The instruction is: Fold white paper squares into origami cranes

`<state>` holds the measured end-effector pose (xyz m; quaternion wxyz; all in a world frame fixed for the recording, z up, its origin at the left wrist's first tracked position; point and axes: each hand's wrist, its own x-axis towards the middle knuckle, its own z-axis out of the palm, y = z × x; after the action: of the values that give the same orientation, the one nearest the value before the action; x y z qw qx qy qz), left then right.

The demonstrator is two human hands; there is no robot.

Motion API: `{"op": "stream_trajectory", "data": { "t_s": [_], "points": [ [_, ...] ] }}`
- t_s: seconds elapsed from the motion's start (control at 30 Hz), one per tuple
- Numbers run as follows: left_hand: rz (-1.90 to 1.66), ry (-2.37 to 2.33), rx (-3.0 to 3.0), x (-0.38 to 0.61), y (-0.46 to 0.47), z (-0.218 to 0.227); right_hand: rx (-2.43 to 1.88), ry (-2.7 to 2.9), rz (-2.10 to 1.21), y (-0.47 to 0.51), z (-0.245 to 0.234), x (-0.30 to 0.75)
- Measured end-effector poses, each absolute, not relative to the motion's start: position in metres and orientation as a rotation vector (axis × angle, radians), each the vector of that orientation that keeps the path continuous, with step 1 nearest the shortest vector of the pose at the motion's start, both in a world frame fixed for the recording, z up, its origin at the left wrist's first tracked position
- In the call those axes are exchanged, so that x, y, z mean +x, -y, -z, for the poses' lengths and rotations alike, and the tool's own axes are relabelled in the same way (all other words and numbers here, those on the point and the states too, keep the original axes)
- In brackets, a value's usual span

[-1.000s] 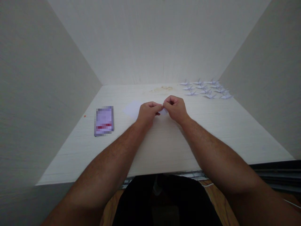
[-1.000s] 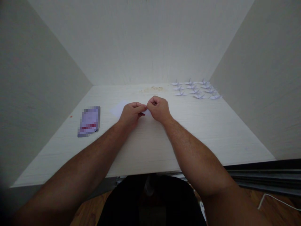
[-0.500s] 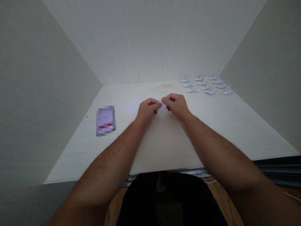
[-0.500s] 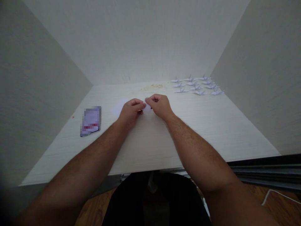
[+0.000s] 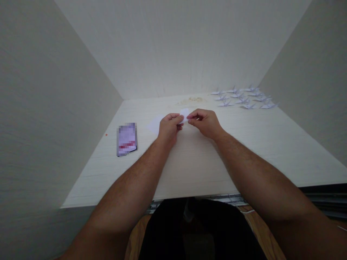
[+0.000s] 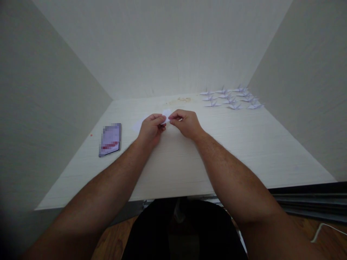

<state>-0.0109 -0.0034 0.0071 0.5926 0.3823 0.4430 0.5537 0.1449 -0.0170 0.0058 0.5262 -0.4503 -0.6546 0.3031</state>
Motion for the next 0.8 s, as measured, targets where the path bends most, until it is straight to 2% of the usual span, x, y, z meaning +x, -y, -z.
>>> {"op": "stream_trajectory", "data": {
  "t_s": [0.4,0.8],
  "points": [
    [-1.269,-0.972,1.078,-0.01,0.006,-0.005,-1.052,1.341,-0.875,0.008,-0.003,0.148],
    [-1.254,-1.009,1.189,-0.008,0.013,-0.008,-1.105,1.325,-0.837,0.01,-0.004,0.146]
  ]
}}
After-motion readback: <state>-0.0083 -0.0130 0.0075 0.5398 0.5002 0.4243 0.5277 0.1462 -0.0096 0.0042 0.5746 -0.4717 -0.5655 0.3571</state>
